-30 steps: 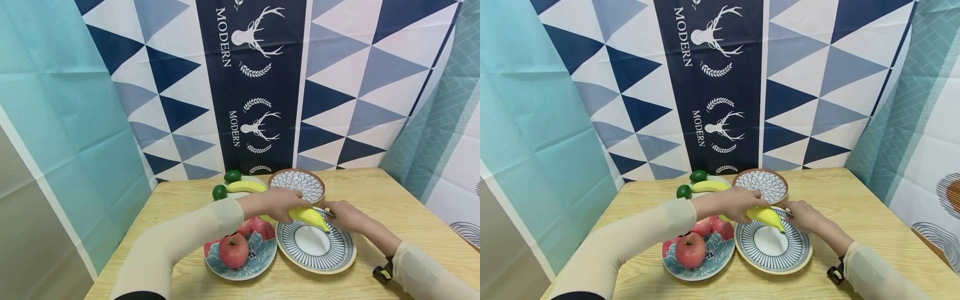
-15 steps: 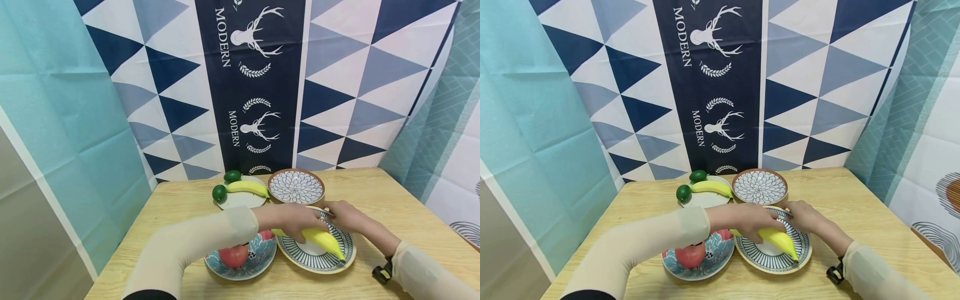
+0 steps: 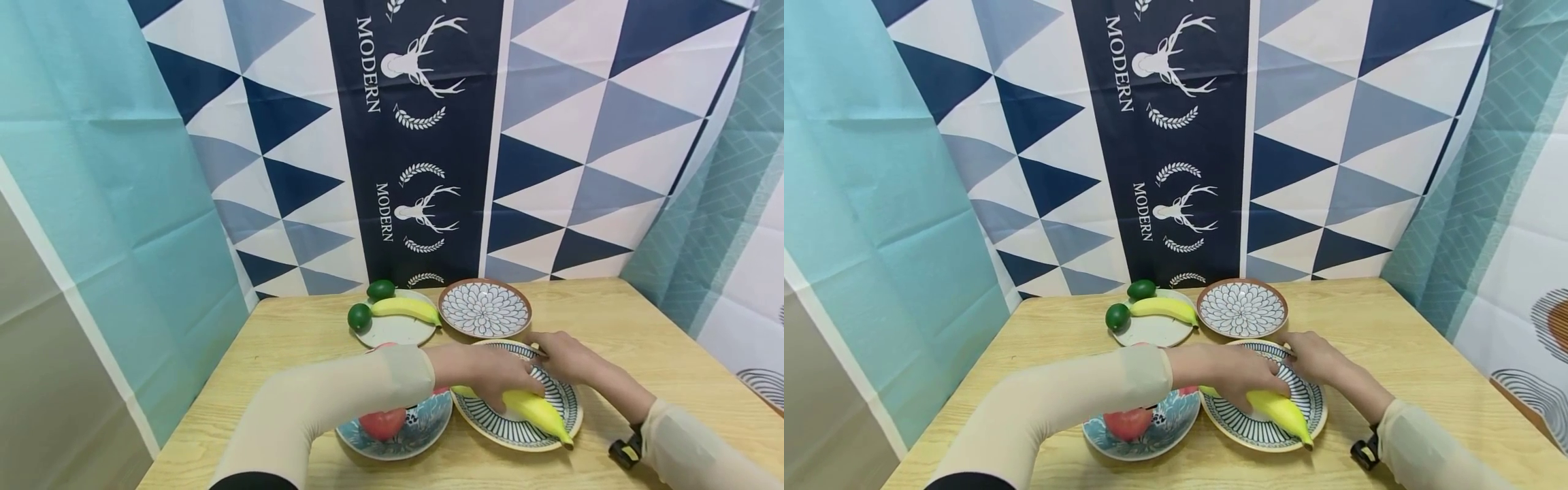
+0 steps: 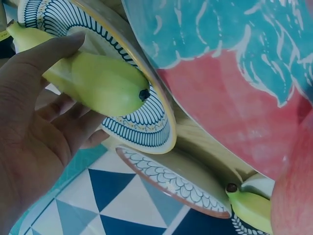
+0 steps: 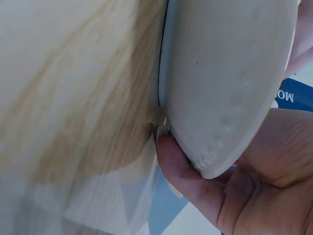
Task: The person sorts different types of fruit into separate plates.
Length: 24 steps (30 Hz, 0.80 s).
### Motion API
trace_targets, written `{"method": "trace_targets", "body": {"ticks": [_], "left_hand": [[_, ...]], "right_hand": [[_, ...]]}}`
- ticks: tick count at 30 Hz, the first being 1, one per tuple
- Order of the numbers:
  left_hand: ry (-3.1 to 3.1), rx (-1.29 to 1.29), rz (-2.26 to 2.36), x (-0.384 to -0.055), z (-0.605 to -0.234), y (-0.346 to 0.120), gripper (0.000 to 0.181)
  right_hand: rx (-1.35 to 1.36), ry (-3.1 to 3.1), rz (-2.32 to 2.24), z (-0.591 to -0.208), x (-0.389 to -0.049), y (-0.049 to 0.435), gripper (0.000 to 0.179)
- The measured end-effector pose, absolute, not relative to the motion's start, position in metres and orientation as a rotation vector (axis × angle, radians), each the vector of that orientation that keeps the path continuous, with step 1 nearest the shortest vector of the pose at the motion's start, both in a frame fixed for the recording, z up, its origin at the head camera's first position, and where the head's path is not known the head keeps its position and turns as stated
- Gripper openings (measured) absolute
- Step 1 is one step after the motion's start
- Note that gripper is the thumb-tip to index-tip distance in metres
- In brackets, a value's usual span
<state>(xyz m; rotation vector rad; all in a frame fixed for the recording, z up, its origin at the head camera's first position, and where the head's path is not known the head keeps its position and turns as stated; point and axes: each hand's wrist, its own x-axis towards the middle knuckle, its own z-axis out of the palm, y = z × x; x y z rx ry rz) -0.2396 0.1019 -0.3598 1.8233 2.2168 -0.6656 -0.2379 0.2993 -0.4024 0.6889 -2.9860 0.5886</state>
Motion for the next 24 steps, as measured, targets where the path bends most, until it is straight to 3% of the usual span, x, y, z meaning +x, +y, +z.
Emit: {"method": "trace_targets", "body": {"ticks": [14,24], "left_hand": [[2.175,1.779,-0.603,-0.243,-0.350,0.103,0.070],[2.288,1.605,-0.578,-0.251,-0.330,0.104,0.071]], "right_hand": [[0.702,-2.973,0.593,-0.401,-0.237,0.300,0.021],[0.706,-2.976,0.638,-0.402,-0.236,0.300,0.031]]}}
